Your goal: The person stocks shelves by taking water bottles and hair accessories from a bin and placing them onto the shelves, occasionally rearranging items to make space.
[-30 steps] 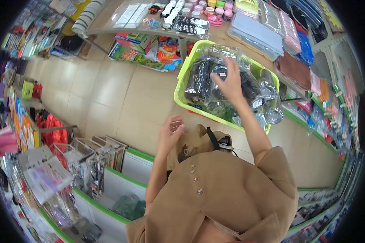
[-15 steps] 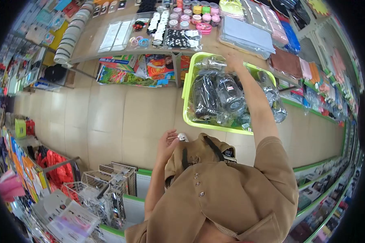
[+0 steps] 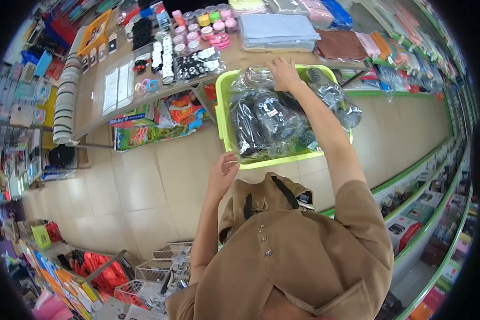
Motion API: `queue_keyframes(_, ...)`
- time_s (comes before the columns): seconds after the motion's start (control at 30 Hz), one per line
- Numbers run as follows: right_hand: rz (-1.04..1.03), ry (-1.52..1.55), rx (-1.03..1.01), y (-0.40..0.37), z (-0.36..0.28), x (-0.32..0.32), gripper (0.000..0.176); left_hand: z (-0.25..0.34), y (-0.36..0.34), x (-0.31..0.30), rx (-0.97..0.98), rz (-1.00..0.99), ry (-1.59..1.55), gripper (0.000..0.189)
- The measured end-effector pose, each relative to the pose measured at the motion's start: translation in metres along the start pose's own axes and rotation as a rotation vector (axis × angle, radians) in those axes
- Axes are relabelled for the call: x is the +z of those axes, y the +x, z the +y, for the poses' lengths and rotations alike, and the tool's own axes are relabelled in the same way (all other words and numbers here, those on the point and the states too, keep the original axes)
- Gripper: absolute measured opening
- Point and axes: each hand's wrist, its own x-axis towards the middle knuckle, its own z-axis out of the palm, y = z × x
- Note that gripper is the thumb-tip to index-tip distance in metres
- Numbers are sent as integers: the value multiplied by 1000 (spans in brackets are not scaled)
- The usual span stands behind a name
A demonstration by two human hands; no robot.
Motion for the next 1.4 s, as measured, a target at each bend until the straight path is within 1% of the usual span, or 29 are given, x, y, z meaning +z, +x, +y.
queue_keyframes(0.03, -2, -3, 21, -9, 5, -5, 82, 1, 2, 3, -10, 4, 21, 35)
queue_keyframes(0.1, 316, 62, 56, -30, 10, -24, 81, -4, 7, 4, -11, -28, 18, 36)
queue_keyframes(0.13, 315, 57, 71, -44, 10, -42, 81, -6, 9, 6, -15, -38, 10, 36)
queue_keyframes(0.2, 309, 517, 152, -74, 7, -73, 80, -1, 16, 15, 3, -32, -25, 42)
queue_keyframes(0.23, 311, 512, 165, -88, 3, -72, 80, 3, 20, 21, 16, -12, -63, 48)
queue_keyframes(0.3, 213, 1210, 139, -116, -7, -71, 78, 14, 29, 37, 87, -14, -173, 56)
queue_keyframes(0.33, 140, 1484, 117, -132, -21, -76, 80, 20, 32, 43, 153, -3, -287, 64)
queue_keyframes(0.37, 61, 1756, 91, -148, -38, -82, 82, 25, 33, 49, 152, -16, -284, 64)
queue_keyframes(0.43, -82, 1903, 81, -171, -62, -70, 90, 32, 35, 58, 166, -209, -687, 76)
queue_keyframes(0.5, -228, 2071, 130, -188, -81, -76, 91, 11, 36, 58, 155, -252, -712, 76)
queue_keyframes(0.57, -252, 1995, 77, -194, -67, -69, 84, -6, 31, 61, 116, -139, -820, 72)
queue_keyframes(0.63, -215, 1639, 18, -186, -34, -62, 76, -9, 21, 65, 138, -140, -849, 66)
queue_keyframes(0.67, 8, 1634, 60, -179, -16, -58, 70, -14, 17, 65, 95, -85, -882, 66)
queue_keyframes(0.7, 127, 1621, 233, -165, 5, -53, 73, -17, 12, 64, 54, -28, -916, 65)
queue_keyframes(0.73, 332, 1134, 298, -151, 32, -46, 71, -14, 6, 64, 68, -13, -916, 65)
queue_keyframes(0.77, 490, 819, 323, -132, 64, -14, 67, -8, 0, 62, 105, -4, -839, 67)
queue_keyframes(0.8, 447, 637, 380, -118, 89, 1, 71, -4, -6, 61, 144, 9, -760, 70)
queue_keyframes(0.83, 233, 418, 530, -100, 113, 20, 77, -5, -14, 60, 166, 34, -762, 70)
queue_keyframes(0.87, 47, 410, 594, -87, 124, 14, 84, -7, -21, 60, 171, 126, -746, 70)
queue_keyframes(0.9, 51, 417, 561, -75, 128, 6, 84, -10, -27, 63, 170, 220, -730, 71)
queue_keyframes(0.97, -229, 235, 594, -61, 129, -2, 84, -15, -37, 69, 222, 267, -732, 71)
queue_keyframes(1.03, -310, 304, 546, -43, 145, 24, 82, -15, -47, 79, 268, 296, -728, 72)
queue_keyframes(1.07, -423, 369, 467, -33, 153, 44, 77, -13, -52, 86, 283, 301, -768, 72)
queue_keyframes(1.1, -536, 429, 387, -28, 154, 45, 71, -13, -55, 93, 299, 305, -811, 72)
queue_keyframes(1.2, -643, 503, 258, -21, 161, 38, 65, -20, -64, 114, 285, 425, -806, 72)
queue_keyframes(1.23, -644, 496, 245, -22, 163, 40, 65, -23, -66, 121, 290, 438, -811, 72)
queue_keyframes(1.3, -527, 553, 283, -22, 174, 42, 50, -30, -67, 132, 292, 458, -849, 71)
queue_keyframes(1.33, -530, 549, 274, -25, 183, 42, 50, -33, -68, 138, 294, 467, -852, 71)
queue_keyframes(1.4, -690, 1090, 278, -34, 203, 40, 50, -35, -69, 147, 260, 532, -858, 71)
